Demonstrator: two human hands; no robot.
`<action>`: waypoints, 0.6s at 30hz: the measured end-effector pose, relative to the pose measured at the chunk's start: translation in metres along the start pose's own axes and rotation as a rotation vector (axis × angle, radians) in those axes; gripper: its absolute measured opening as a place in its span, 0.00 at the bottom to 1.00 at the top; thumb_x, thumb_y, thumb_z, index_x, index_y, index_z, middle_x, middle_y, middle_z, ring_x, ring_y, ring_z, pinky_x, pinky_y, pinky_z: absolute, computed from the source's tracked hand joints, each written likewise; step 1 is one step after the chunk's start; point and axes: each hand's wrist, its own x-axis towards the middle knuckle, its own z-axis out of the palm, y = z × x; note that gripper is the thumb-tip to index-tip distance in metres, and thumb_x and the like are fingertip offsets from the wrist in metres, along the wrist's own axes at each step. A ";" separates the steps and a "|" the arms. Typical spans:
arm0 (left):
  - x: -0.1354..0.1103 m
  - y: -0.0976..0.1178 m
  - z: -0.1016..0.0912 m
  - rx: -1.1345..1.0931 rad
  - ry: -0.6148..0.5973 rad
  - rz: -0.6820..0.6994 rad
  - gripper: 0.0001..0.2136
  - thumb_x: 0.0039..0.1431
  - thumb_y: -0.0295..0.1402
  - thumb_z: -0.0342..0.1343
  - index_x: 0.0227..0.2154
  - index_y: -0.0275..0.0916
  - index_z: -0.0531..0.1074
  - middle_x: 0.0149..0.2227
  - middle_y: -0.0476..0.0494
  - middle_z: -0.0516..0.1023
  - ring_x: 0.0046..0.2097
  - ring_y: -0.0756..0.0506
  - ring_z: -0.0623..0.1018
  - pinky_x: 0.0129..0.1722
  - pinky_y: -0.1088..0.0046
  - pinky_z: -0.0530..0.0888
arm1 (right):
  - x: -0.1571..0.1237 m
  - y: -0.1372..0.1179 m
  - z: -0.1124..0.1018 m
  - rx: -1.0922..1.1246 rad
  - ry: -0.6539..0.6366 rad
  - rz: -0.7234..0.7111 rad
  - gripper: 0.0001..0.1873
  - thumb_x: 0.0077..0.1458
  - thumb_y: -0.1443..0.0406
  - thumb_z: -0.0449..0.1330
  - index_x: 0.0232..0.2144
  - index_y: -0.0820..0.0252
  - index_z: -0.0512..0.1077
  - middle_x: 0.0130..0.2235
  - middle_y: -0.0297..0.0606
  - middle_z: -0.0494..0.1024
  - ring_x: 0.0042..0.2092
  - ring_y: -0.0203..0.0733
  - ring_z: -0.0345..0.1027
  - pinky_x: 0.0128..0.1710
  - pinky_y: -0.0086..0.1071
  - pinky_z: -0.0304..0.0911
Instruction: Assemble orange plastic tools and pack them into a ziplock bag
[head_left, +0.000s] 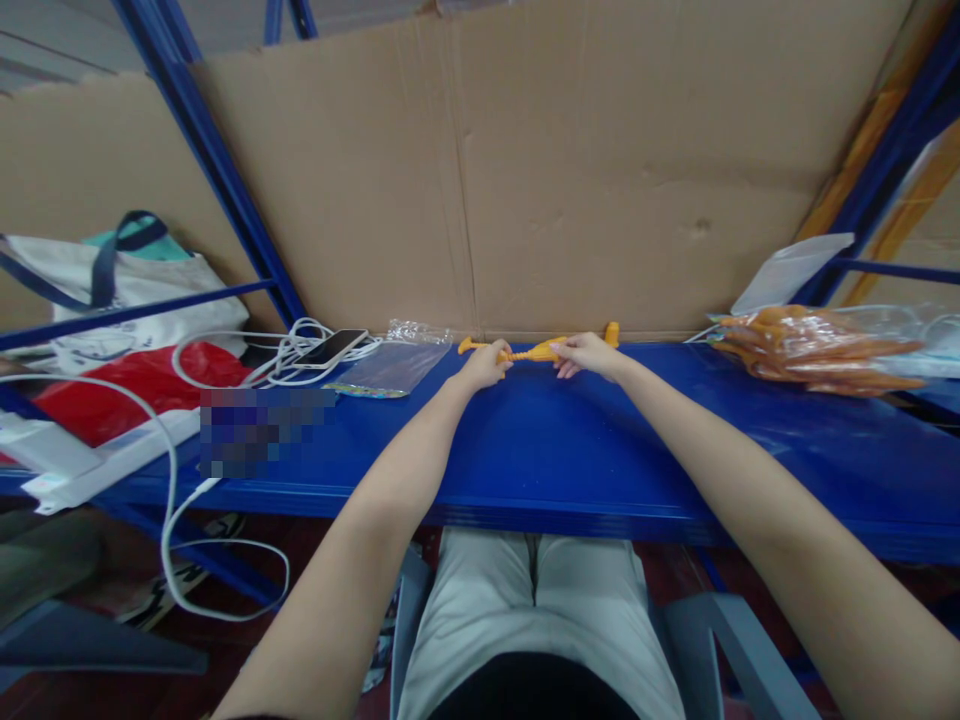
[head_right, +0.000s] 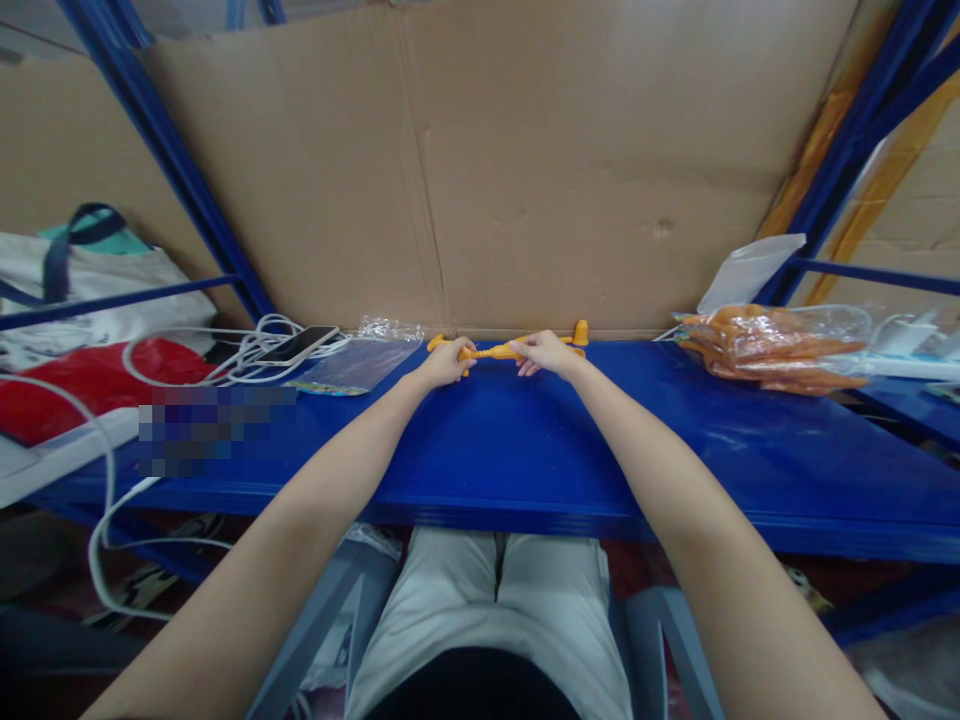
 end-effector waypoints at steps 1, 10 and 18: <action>0.001 -0.001 0.000 -0.005 0.004 0.003 0.08 0.60 0.25 0.55 0.42 0.39 0.69 0.23 0.54 0.72 0.24 0.52 0.72 0.36 0.74 0.74 | -0.001 -0.001 0.001 0.024 0.004 0.017 0.13 0.62 0.61 0.60 0.30 0.66 0.72 0.23 0.39 0.76 0.22 0.33 0.71 0.24 0.25 0.70; 0.001 -0.001 0.002 -0.044 0.004 -0.001 0.08 0.59 0.25 0.56 0.41 0.39 0.69 0.21 0.57 0.69 0.22 0.53 0.70 0.34 0.75 0.73 | -0.011 -0.003 -0.008 0.110 -0.065 0.009 0.17 0.56 0.71 0.66 0.44 0.61 0.65 0.26 0.32 0.78 0.22 0.32 0.72 0.23 0.22 0.70; 0.001 -0.001 0.003 -0.057 0.019 0.026 0.07 0.58 0.24 0.57 0.38 0.39 0.69 0.20 0.58 0.68 0.21 0.54 0.68 0.35 0.74 0.74 | -0.002 0.007 -0.007 0.057 -0.056 0.043 0.08 0.59 0.66 0.63 0.39 0.63 0.68 0.26 0.38 0.79 0.21 0.33 0.72 0.20 0.22 0.68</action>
